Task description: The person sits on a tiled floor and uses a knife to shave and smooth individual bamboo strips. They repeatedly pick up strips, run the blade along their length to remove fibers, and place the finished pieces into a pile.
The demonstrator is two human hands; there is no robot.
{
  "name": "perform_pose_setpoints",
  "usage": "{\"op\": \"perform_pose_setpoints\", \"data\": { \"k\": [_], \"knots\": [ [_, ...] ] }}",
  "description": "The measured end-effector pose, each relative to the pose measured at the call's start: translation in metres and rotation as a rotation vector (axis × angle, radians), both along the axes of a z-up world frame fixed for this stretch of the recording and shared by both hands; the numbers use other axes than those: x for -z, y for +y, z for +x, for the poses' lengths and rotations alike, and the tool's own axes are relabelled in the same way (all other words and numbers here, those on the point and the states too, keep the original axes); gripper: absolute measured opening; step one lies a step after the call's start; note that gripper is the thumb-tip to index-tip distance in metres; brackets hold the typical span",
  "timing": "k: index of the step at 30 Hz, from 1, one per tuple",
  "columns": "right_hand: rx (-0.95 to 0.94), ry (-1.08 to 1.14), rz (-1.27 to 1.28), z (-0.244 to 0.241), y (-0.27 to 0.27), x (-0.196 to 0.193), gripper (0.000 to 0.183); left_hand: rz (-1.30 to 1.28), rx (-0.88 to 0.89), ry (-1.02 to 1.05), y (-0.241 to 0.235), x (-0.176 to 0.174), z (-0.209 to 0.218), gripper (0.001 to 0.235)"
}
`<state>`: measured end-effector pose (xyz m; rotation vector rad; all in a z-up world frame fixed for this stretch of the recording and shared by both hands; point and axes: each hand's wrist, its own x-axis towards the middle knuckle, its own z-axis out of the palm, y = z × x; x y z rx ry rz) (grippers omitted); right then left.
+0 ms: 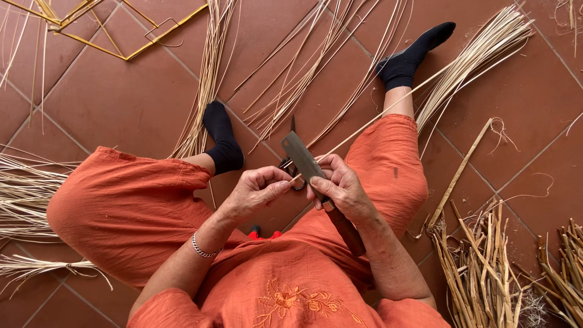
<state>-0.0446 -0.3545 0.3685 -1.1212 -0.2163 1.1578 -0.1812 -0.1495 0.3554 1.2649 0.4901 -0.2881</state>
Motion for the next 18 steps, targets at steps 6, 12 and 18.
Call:
{"op": "perform_pose_setpoints", "data": {
  "k": [6,12,18],
  "knots": [
    [0.116,0.004,0.002,0.023,-0.010,0.002,0.024,0.021,-0.009,0.049,0.008,0.001,-0.013,0.022],
    [-0.029,0.002,-0.029,0.006,-0.003,-0.005,0.032,-0.011,-0.002,0.000,0.009,0.011,-0.010,0.023],
    [-0.040,-0.020,-0.029,0.001,0.001,-0.003,0.025,0.010,0.033,0.007,0.009,0.008,-0.009,0.024]
  ]
}}
